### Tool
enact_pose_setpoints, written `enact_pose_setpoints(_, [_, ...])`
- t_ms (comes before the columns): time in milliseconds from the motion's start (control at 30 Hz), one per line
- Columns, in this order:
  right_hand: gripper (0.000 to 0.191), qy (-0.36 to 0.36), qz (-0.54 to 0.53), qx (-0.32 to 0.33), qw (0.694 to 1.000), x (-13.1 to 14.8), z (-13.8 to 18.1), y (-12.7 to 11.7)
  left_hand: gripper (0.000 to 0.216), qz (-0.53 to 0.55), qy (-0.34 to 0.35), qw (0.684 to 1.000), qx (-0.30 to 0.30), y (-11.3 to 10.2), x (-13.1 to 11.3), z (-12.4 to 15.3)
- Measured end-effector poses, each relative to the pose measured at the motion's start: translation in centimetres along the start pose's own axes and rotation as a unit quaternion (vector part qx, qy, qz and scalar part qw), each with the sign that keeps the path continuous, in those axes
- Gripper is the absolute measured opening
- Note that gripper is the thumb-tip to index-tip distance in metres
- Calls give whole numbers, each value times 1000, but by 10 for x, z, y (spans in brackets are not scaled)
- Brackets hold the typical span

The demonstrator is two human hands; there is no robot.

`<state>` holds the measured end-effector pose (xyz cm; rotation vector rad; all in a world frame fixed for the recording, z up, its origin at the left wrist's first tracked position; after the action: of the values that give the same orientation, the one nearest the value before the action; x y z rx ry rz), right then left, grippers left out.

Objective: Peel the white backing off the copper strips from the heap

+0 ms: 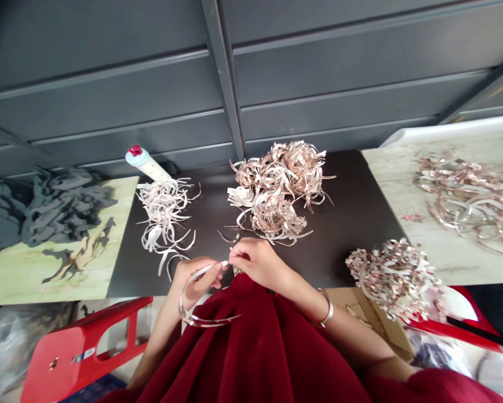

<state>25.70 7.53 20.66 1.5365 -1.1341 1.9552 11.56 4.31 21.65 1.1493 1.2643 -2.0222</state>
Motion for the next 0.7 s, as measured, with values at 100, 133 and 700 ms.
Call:
enact_pose_setpoints(100, [10,-6,-7,1,1000,2,1,0,33,-17,4,1000,-4,-3,-2,0])
enact_pose_setpoints(133, [7,-3,-18,-3,1000,3,1,0,33,-29,15,999,-2,-4,-4,0])
enact_pose_setpoints(700, [32,49,-368,91,924,-17,-3,30,40,190,-47,980,25,17,17,-5])
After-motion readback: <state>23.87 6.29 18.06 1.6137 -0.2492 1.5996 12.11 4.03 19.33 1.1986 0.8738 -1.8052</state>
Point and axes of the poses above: each hand's wrist, its own z-axis away from the middle knuckle, its own y-axis out of the palm, x = y × z, the point moved 6 cm from there along -z, towards the middle knuckle, and after that the axes turned 11 degrees about x, right-handed, at the moved point
